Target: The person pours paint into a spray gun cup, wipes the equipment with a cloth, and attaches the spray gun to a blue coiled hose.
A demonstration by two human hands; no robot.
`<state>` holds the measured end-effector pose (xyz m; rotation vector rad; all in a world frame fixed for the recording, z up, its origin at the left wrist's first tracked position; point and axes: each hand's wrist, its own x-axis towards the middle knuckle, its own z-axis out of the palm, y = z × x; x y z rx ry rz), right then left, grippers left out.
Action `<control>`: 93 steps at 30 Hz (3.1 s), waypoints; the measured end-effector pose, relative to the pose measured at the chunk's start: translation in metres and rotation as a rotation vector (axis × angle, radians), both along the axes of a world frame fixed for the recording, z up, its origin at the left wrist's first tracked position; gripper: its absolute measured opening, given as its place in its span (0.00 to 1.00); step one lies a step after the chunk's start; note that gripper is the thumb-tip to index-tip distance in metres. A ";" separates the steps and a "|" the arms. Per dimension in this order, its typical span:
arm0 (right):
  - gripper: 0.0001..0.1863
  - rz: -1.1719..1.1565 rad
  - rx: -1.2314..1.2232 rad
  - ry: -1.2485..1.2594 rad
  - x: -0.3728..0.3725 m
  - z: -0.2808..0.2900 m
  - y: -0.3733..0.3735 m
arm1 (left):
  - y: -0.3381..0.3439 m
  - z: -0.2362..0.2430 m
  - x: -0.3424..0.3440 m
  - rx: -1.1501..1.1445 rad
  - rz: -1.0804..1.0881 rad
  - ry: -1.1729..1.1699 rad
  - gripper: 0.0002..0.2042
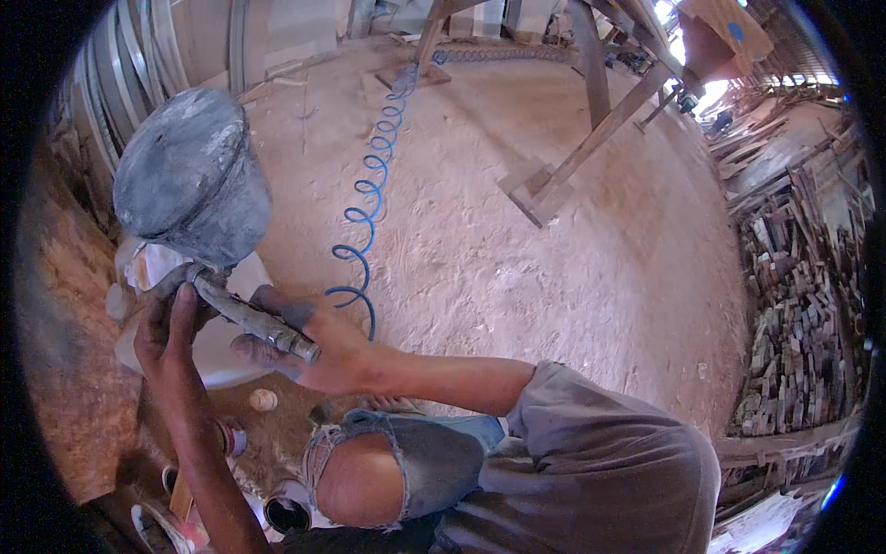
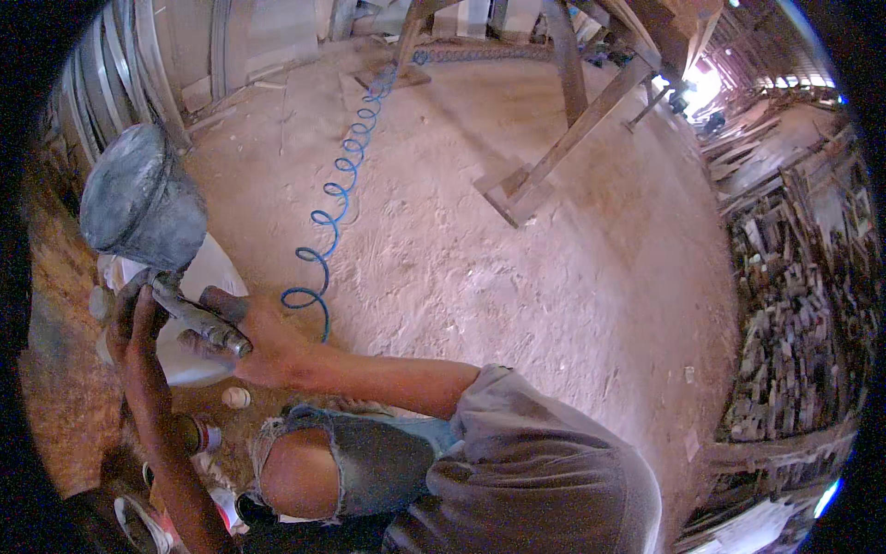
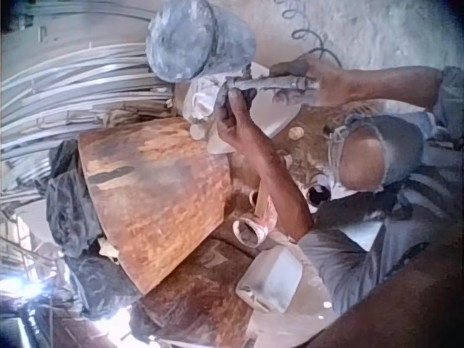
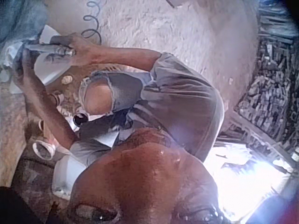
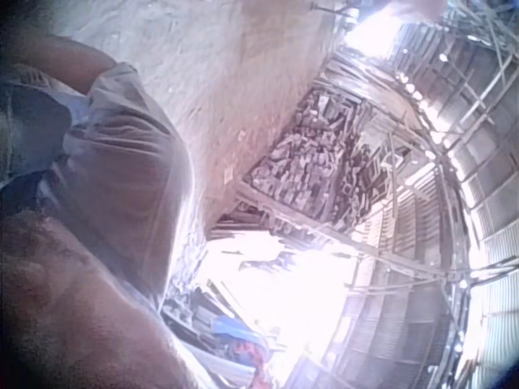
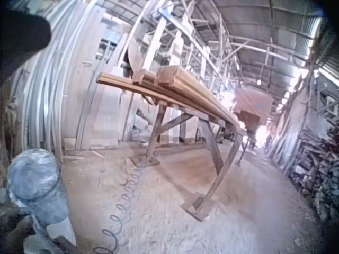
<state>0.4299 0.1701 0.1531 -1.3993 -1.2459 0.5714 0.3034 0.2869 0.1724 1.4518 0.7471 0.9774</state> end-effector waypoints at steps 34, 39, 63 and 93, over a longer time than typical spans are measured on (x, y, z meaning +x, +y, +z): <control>0.21 -0.037 -0.099 0.208 0.057 -0.032 0.060 | 0.048 0.012 0.040 0.590 0.210 0.545 0.12; 0.21 0.116 -0.091 0.245 0.046 -0.013 0.073 | 0.052 0.022 0.021 0.692 0.180 0.710 0.10; 0.14 -0.346 -0.037 -0.625 0.112 -0.042 0.018 | 0.083 -0.279 -0.324 0.643 0.087 1.104 0.17; 0.19 -0.194 0.030 0.154 0.056 0.021 0.086 | -0.026 0.016 -0.179 -0.042 0.459 -0.185 0.21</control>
